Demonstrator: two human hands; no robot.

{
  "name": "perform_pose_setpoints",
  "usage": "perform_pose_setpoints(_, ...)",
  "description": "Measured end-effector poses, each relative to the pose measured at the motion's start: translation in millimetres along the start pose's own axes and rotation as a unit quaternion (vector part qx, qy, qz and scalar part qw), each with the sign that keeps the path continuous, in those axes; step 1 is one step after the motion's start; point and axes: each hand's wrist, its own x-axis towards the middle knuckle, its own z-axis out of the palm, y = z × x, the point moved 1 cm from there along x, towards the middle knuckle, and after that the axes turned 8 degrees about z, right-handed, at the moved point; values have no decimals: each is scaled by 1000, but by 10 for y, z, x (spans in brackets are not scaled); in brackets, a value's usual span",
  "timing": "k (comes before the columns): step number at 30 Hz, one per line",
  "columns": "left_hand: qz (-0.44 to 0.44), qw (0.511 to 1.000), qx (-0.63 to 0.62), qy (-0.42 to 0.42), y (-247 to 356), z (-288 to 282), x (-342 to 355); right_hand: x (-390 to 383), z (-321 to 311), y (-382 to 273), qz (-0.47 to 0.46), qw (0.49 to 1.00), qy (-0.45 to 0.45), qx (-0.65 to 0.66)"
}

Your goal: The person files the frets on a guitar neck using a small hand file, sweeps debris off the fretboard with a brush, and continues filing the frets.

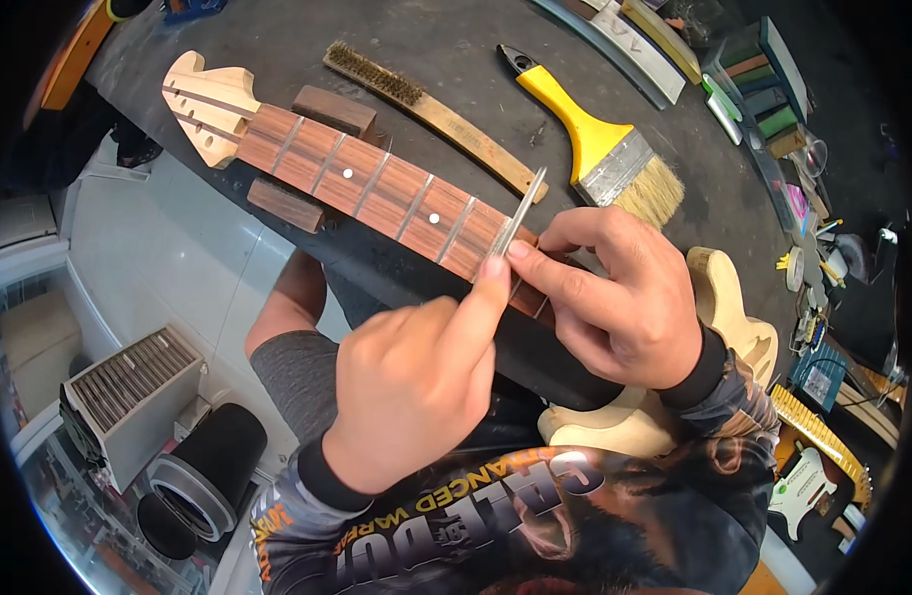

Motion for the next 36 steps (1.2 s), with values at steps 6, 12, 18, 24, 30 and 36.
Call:
perform_pose_setpoints(6,-20,1000,-6,-10,125,-251,-527,38,67,8,-51,999,4,15)
perform_pose_setpoints(12,-2,1000,-10,-8,59,-97,-188,-7,-7,17,-47,999,-2,2)
perform_pose_setpoints(18,-9,1000,10,2,105,-173,-358,32,19,-32,-41,999,16,6)
perform_pose_setpoints(24,2,1000,9,3,108,-167,-506,-56,14,16,37,998,57,-12)
perform_pose_setpoints(30,12,994,-61,87,174,-373,-786,36,-7,-23,3,998,26,-49)
perform_pose_setpoints(36,20,998,-45,28,147,-310,-688,4,5,-10,45,995,77,-48)
